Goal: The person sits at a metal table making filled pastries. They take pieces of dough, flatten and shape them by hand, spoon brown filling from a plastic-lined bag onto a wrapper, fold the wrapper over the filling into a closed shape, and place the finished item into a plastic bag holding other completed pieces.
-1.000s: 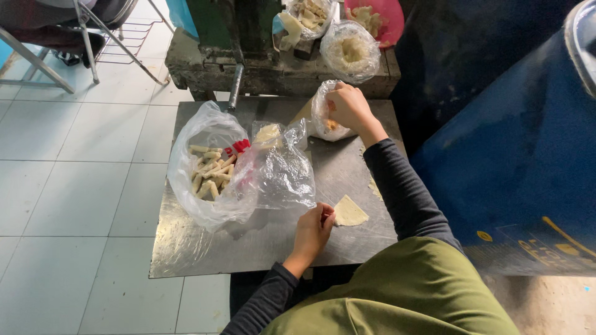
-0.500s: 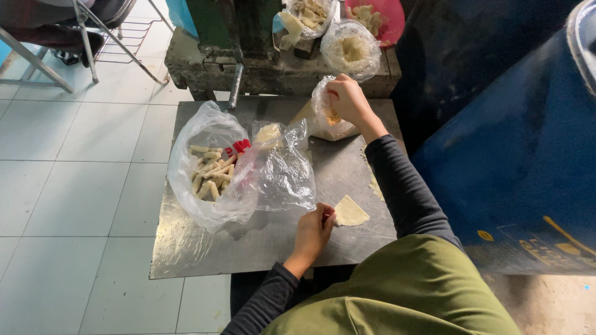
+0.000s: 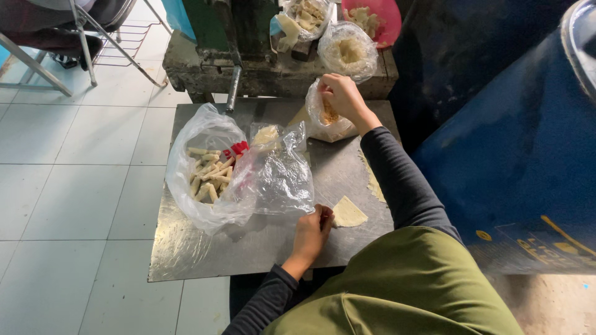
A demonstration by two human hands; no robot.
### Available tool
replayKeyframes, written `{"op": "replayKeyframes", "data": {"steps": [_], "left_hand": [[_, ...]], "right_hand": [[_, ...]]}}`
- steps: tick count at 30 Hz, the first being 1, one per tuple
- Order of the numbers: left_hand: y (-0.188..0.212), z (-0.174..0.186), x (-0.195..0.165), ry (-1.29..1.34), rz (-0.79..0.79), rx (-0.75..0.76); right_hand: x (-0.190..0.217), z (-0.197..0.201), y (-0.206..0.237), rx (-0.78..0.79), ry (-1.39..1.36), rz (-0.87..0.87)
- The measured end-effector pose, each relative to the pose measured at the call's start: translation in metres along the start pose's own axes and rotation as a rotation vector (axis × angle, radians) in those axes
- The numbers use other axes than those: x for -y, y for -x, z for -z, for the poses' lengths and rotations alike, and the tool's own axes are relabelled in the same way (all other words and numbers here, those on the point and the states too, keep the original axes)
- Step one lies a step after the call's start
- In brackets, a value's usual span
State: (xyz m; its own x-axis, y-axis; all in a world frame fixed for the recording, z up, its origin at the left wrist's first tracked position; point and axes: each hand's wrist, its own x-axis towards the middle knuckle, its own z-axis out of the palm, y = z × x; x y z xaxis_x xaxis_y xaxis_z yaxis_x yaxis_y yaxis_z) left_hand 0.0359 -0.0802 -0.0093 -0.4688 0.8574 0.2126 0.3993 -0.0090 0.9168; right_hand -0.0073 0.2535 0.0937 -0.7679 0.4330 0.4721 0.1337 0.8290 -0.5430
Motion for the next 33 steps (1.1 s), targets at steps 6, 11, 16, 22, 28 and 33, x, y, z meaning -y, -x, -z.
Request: {"op": "replayKeyframes", "data": {"steps": [6, 11, 16, 22, 28, 33], "left_hand": [[0.002, 0.002, -0.005, 0.01, 0.012, -0.006], [0.002, 0.002, -0.007, 0.022, 0.054, -0.003], [-0.004, -0.002, -0.005, 0.02, 0.112, -0.036], [-0.004, 0.001, -0.01, -0.016, 0.149, -0.039], [-0.001, 0.009, -0.021, -0.004, 0.118, -0.033], [-0.001, 0.01, -0.023, -0.032, 0.113, -0.039]], "right_hand": [[0.011, 0.008, 0.017, -0.132, 0.11, 0.099], [0.009, 0.016, 0.037, -0.209, 0.102, 0.105], [0.0, 0.012, 0.056, -0.299, -0.006, 0.066], [-0.027, -0.005, 0.067, -0.557, -0.447, -0.346], [-0.063, -0.004, 0.076, -0.628, -0.831, -0.44], [-0.073, 0.001, 0.083, -0.645, -1.054, -0.545]]}}
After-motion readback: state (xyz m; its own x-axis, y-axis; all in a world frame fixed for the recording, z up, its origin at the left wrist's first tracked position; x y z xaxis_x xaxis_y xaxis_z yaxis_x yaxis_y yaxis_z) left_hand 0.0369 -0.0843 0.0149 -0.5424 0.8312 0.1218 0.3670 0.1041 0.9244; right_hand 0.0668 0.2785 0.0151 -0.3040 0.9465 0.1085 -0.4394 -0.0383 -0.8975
